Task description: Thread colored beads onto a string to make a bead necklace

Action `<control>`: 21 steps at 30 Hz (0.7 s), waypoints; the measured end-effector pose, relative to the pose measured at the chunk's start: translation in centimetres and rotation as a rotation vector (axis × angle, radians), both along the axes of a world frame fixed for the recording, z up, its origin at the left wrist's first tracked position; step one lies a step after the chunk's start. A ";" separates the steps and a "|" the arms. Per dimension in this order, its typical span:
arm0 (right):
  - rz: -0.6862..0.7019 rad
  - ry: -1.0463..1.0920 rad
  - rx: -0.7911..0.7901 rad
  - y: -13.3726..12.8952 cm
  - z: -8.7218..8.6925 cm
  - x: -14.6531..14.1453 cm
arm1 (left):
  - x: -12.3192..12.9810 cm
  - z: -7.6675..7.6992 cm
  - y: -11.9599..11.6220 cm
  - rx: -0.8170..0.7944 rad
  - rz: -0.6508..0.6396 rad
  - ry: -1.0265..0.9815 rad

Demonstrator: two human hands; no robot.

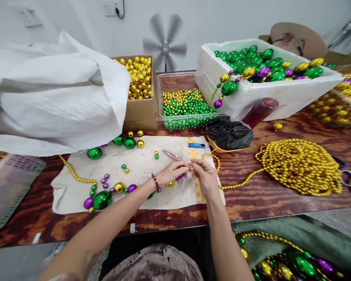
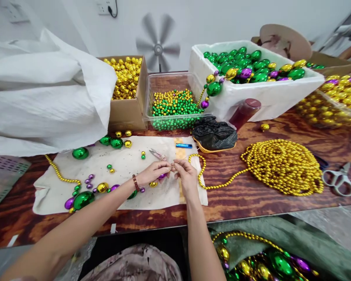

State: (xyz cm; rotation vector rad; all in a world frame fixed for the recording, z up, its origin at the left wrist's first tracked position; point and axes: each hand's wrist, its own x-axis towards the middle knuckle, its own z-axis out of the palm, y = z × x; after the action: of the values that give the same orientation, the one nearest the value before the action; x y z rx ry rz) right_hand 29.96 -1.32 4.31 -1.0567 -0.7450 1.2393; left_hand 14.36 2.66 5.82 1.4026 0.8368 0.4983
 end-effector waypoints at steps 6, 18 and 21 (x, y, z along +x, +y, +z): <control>-0.127 0.024 0.000 -0.1 0.9 0.1 | -0.3 0.0 0.2 -0.023 -0.025 0.013; 0.000 0.126 0.093 -0.9 5.4 2.7 | -0.9 1.1 -0.3 0.101 -0.038 -0.007; -0.128 0.123 0.209 -1.2 8.8 4.6 | -1.3 0.8 -1.0 0.164 -0.052 0.005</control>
State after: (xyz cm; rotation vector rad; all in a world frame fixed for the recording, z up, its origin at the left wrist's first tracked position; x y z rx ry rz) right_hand 34.51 -2.50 13.13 -0.8364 -0.6858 1.0810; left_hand 13.05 1.68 6.57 1.5726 0.7746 0.5331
